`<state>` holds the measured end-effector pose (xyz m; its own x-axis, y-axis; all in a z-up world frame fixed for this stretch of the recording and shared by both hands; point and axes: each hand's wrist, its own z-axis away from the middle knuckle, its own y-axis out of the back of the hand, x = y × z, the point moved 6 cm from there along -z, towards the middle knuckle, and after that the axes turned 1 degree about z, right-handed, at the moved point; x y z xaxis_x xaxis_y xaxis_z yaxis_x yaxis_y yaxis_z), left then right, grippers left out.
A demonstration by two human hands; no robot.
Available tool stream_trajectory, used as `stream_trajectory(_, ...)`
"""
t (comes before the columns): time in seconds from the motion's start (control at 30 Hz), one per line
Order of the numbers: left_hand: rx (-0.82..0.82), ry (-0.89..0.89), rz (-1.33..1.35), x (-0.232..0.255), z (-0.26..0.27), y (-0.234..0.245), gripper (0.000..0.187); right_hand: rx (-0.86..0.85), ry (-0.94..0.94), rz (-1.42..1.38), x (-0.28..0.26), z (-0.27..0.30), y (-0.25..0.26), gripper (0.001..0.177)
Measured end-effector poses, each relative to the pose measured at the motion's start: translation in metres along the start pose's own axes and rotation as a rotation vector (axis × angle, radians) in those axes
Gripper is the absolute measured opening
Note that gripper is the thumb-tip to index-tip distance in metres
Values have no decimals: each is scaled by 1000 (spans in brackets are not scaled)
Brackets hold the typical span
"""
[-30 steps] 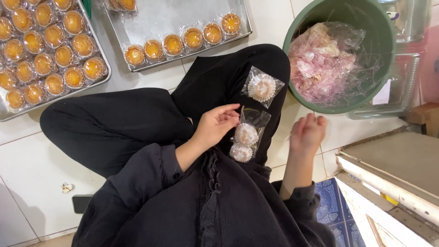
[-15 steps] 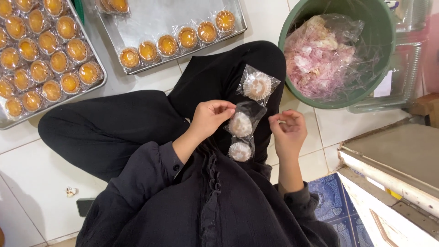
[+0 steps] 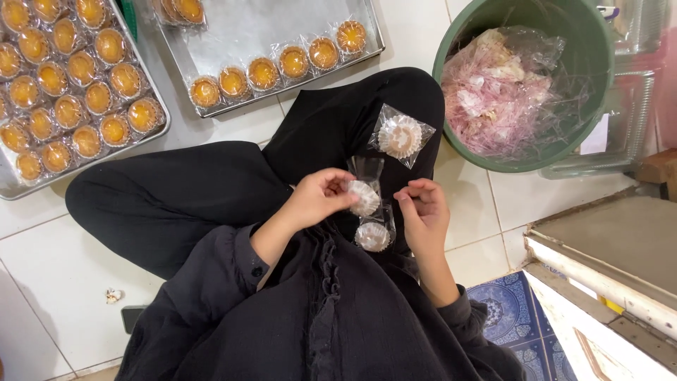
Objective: Individually packaging pastries into small plastic bags from a large tray.
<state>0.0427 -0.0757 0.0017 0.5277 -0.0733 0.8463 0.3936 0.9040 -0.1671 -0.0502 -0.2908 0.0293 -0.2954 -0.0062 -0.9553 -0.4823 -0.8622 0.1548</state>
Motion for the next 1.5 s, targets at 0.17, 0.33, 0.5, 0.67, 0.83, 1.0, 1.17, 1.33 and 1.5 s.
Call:
stream_trajectory(0.17,-119,-208,-314,23,18,-17,37,-49,121,23,-4,10,2,20)
stream_trajectory(0.33,-147,-182,-145,24,31,-28,57,-77,479,401,-82,14,2,11)
stream_trajectory(0.5,-195,-195,-54,20,23,-37,66,-156,384,745,-104,-6,-3,15)
stream_trajectory(0.67,-152,-281,15,21,11,-37,66,-223,66,600,-87,-35,13,11)
stream_trajectory(0.83,-169,-310,66,21,-1,-37,70,-336,-52,546,-72,-36,9,19)
stream_trajectory(1.0,-209,-295,111,18,-4,-38,69,-374,-159,466,-59,-32,6,21)
stream_trajectory(1.17,-223,-291,127,19,-4,-39,68,-366,-177,473,-54,-30,8,19)
stream_trajectory(1.33,-216,-302,140,15,-7,-39,69,-373,-176,445,-45,-32,10,16)
stream_trajectory(1.5,-206,-303,132,11,-9,-37,67,-326,-133,469,-32,-31,9,11)
